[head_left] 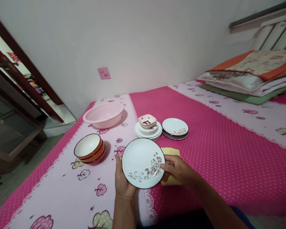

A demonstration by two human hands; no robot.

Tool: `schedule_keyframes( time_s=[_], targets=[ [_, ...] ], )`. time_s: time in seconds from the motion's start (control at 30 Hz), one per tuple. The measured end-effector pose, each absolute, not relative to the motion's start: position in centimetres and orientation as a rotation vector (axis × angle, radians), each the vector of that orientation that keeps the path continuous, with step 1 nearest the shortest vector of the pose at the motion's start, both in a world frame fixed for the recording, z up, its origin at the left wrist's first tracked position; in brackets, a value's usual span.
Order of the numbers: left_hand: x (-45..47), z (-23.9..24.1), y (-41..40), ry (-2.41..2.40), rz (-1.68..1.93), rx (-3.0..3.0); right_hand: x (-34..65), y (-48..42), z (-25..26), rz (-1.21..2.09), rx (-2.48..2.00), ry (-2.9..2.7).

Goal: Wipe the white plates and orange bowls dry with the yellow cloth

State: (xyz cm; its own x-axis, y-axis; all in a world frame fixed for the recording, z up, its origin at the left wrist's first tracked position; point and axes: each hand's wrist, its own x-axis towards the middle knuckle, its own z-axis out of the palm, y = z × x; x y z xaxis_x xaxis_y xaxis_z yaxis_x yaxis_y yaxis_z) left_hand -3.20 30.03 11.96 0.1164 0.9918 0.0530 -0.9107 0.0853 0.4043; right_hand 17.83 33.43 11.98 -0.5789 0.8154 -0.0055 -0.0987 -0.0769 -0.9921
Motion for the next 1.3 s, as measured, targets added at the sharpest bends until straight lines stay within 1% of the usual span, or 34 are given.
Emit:
schedule_keyframes(
  time_s=[0.17,0.3,0.5,0.83,1.3],
  targets=[
    [-3.9,11.7,29.7,0.21,1.577,0.345,15.2,31.9,12.9,1.716,-0.873,-1.23],
    [-3.6,12.1,29.6,0.243,1.617,0.308,13.8,30.9,12.9,1.662,-0.887,-1.132],
    [-3.1,13.0,29.5,0.359,1.639,0.255,13.5,30.6,12.9,1.644,-0.9,-1.139],
    [-3.4,12.8,29.6,0.389,1.687,0.25,13.2,30.1,12.7,1.611,-0.99,-1.196],
    [-3.2,13.4,29.6,0.475,1.681,0.22,12.9,30.1,12.3,1.599,-0.924,-1.191]
  ],
)
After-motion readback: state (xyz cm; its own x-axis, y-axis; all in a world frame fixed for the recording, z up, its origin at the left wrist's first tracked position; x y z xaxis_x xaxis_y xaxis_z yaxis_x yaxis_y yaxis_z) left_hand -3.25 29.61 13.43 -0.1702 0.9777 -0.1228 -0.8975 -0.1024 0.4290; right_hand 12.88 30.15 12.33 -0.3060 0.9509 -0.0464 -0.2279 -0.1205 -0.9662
